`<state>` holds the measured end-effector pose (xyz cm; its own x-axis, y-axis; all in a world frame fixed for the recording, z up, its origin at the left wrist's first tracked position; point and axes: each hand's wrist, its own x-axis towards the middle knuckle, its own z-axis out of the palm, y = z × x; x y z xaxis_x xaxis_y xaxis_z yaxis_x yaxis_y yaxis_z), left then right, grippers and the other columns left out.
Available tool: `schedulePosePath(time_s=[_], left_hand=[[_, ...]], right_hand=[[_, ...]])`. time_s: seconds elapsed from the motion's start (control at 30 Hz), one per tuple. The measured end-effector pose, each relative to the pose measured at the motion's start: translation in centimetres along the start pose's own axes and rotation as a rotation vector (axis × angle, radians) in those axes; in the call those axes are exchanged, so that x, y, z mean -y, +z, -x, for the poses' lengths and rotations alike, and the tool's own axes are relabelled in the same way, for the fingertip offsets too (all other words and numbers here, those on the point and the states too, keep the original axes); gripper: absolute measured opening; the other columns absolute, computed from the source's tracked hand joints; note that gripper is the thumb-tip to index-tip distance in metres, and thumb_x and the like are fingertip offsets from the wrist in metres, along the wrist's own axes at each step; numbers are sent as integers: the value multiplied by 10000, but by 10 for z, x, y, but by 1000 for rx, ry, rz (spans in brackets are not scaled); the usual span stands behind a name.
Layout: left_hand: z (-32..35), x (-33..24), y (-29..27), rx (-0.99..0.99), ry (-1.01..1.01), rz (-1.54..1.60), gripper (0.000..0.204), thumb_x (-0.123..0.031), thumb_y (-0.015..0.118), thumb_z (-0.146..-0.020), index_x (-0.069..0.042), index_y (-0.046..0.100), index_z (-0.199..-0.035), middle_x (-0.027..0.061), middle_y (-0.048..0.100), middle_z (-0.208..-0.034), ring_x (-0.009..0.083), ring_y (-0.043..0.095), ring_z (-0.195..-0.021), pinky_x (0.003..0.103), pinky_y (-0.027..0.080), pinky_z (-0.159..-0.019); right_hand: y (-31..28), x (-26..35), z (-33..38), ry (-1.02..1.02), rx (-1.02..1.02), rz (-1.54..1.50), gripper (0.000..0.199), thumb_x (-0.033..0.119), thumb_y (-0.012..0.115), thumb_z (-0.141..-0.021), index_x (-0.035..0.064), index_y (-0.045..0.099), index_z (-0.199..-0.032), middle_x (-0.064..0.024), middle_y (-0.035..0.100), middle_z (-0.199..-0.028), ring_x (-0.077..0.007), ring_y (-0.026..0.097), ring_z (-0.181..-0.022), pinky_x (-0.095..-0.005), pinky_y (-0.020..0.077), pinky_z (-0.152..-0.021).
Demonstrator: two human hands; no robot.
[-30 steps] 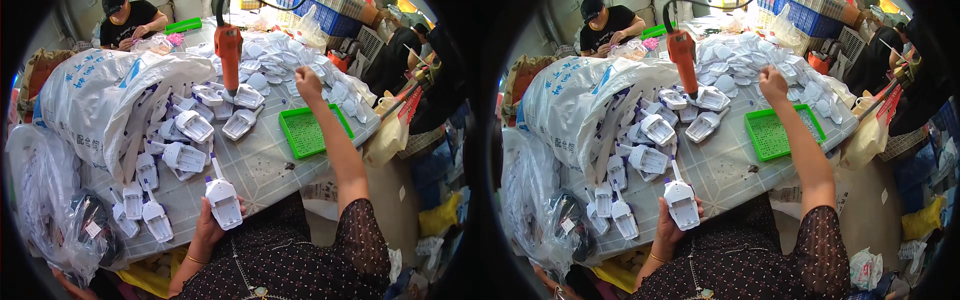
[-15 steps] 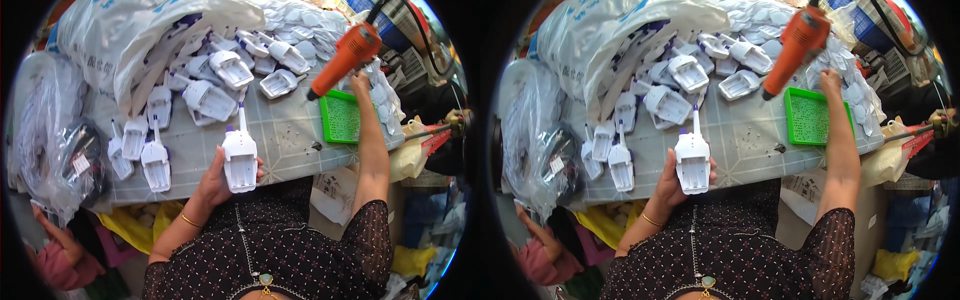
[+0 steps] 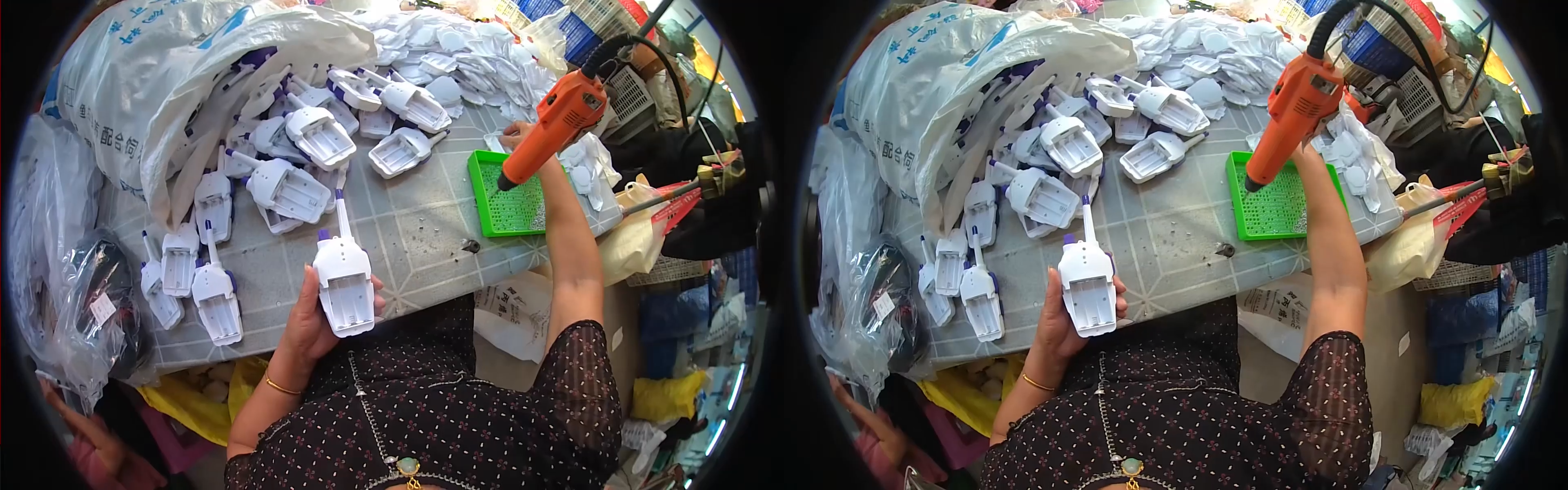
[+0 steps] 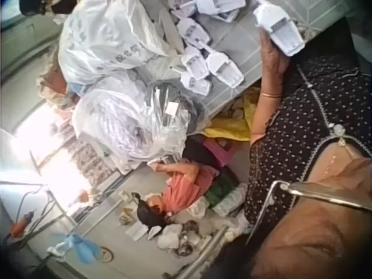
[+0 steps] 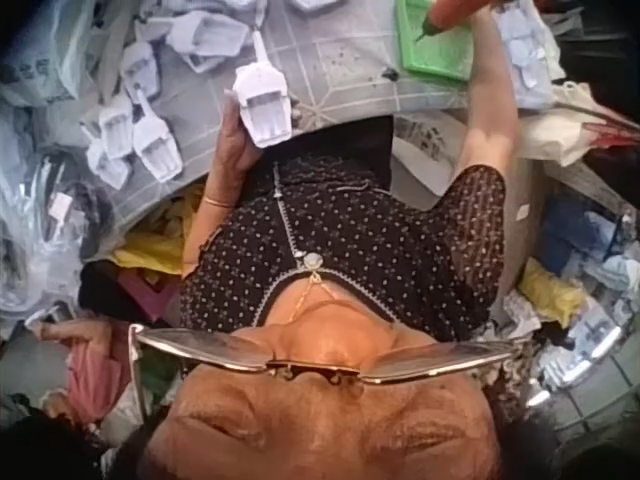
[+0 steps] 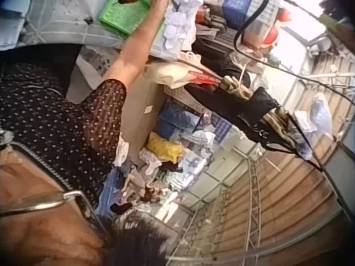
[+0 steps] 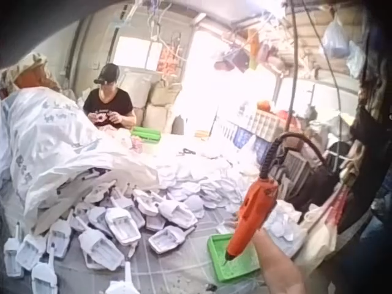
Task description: Assembling plastic shells for toy walkie-talkies using an electric screwdriver.
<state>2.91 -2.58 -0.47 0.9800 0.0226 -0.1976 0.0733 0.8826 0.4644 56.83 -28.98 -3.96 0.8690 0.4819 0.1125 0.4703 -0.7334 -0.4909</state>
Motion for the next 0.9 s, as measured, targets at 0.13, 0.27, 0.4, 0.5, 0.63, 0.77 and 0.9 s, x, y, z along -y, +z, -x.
schedulePosePath(time_s=[0.13, 0.27, 0.4, 0.5, 0.63, 0.77, 0.9], left_hand=[[-10, -3, -6, 157, -23, 16, 797, -703, 342, -983, -48, 458, -1422, 207, 611, -1255, 302, 683, -1076, 432, 575, -926], [-5, 0, -10, 105, 13, 28, 796, -699, 340, -986, -36, 470, -1408, 206, 619, -1251, 303, 684, -1075, 431, 573, -927], [-11, -3, -5, 138, -23, 42, 788, -689, 333, -993, -24, 485, -1389, 204, 628, -1239, 305, 684, -1075, 431, 572, -926], [-10, -4, -7, 122, -16, 51, 777, -682, 326, -998, -31, 482, -1392, 204, 626, -1240, 310, 685, -1072, 435, 573, -923], [-3, -6, -8, 107, 11, 103, 755, -674, 341, -999, -58, 457, -1419, 200, 616, -1246, 316, 676, -1087, 444, 572, -925], [-5, -5, -5, 108, 11, 77, 756, -679, 369, -990, -70, 441, -1432, 204, 604, -1268, 324, 666, -1106, 447, 568, -932], [-2, -6, -4, 106, 11, 79, 751, -678, 390, -985, -81, 436, -1438, 203, 604, -1273, 317, 662, -1124, 457, 563, -948]], right_hand=[[-20, -53, -2, -30, 42, 226, 363, 349, 675, -877, 46, 690, -1075, -110, 709, -910, -272, 673, -817, -418, 542, -764], [1, -9, -1, 21, -5, 217, 387, 323, 647, -873, 46, 696, -1139, -195, 738, -1005, -320, 713, -942, -409, 536, -851], [-29, -20, 24, -8, -503, 103, 319, 226, 622, -913, 5, 686, -1133, -162, 699, -935, -239, 676, -787, -370, 544, -735], [-66, -5, 66, 42, -687, -423, 250, 245, 617, -965, 9, 676, -1023, -60, 629, -770, -117, 596, -587, -270, 513, -526], [-79, 136, 163, -115, -752, -672, 266, 163, 626, -984, -52, 618, -1140, -78, 657, -929, -110, 593, -710, -260, 511, -636], [-25, 219, 262, -271, -437, -608, 160, 39, 584, -975, -23, 595, -1123, -64, 614, -933, -100, 575, -778, -266, 506, -696], [45, 293, 277, -823, -292, -508, 311, -103, 694, -849, -4, 535, -1096, -150, 664, -975, -229, 650, -838, -325, 547, -695]])
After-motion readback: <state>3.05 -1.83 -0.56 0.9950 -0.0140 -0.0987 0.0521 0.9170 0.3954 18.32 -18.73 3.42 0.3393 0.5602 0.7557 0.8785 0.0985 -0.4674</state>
